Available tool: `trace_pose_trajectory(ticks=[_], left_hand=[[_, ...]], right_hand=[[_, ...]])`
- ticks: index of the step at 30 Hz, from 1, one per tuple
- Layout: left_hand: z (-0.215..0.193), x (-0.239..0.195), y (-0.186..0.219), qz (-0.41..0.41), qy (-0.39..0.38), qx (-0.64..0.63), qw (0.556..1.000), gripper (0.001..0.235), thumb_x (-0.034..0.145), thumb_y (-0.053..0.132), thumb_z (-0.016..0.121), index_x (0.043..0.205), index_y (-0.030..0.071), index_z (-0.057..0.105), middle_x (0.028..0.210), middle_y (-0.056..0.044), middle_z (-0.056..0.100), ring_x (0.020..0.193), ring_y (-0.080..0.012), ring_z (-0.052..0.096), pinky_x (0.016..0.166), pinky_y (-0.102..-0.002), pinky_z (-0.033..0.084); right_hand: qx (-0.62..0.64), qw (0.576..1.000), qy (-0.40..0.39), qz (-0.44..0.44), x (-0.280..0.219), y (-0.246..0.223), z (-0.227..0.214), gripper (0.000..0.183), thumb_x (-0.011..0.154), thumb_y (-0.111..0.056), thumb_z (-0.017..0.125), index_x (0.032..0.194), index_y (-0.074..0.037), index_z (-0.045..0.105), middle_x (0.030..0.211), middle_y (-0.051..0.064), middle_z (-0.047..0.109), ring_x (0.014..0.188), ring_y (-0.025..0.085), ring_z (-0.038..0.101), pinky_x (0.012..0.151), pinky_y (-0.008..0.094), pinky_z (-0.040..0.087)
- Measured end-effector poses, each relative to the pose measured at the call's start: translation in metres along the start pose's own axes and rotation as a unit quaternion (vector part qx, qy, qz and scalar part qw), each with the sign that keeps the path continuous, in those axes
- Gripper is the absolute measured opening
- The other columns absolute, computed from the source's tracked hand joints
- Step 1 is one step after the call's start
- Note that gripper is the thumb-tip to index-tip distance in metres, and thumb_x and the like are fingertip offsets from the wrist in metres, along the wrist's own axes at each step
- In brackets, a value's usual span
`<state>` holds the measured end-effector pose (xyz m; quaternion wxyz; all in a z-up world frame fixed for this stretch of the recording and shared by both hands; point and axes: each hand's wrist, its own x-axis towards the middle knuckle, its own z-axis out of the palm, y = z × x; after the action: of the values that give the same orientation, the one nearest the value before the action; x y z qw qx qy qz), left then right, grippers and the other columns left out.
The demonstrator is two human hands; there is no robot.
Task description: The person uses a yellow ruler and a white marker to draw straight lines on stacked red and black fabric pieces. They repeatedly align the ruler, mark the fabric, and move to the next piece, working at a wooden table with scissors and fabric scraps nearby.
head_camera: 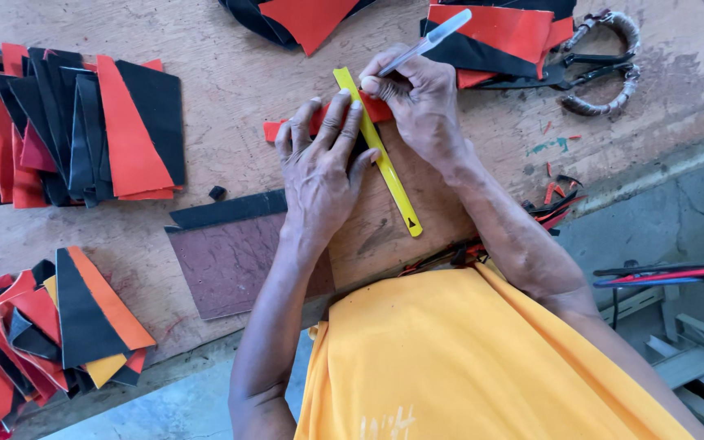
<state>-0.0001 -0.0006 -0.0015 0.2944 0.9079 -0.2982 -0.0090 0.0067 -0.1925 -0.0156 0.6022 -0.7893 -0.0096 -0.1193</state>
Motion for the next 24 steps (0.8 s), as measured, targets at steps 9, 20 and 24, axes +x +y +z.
trace_pose_trajectory(ticks=[9, 20, 24], left_hand=[[0.012, -0.007, -0.008, -0.008, 0.054, -0.022, 0.998, 0.051, 0.103, 0.034, 0.070, 0.147, 0.009, 0.060, 0.157, -0.007, 0.050, 0.143, -0.0325, 0.043, 0.118, -0.050, 0.029], [-0.020, -0.015, -0.031, -0.142, 0.221, -0.079, 0.962, 0.021, 0.110, 0.010, 0.063, 0.128, 0.000, 0.067, 0.129, -0.014, 0.059, 0.121, -0.0278, 0.057, 0.104, -0.039, 0.051], [-0.031, -0.015, -0.035, -0.188, 0.223, -0.125, 0.948, 0.015, 0.110, 0.006, 0.064, 0.123, 0.000, 0.066, 0.122, -0.013, 0.055, 0.107, -0.0209, 0.063, 0.088, -0.031, 0.058]], right_hand=[[-0.271, 0.960, -0.029, 0.065, -0.065, -0.068, -0.017, 0.022, 0.099, -0.012, 0.072, 0.116, -0.002, 0.061, 0.096, 0.012, 0.063, 0.082, 0.023, 0.062, 0.075, 0.038, 0.051], [-0.308, 0.943, -0.065, 0.104, -0.097, -0.068, 0.000, 0.034, 0.082, -0.006, 0.077, 0.112, -0.001, 0.060, 0.098, 0.014, 0.063, 0.090, 0.030, 0.065, 0.080, 0.042, 0.053], [-0.268, 0.948, -0.090, 0.149, -0.101, -0.067, -0.006, 0.033, 0.080, -0.006, 0.076, 0.108, -0.001, 0.060, 0.095, 0.013, 0.062, 0.084, 0.029, 0.065, 0.074, 0.040, 0.054]])
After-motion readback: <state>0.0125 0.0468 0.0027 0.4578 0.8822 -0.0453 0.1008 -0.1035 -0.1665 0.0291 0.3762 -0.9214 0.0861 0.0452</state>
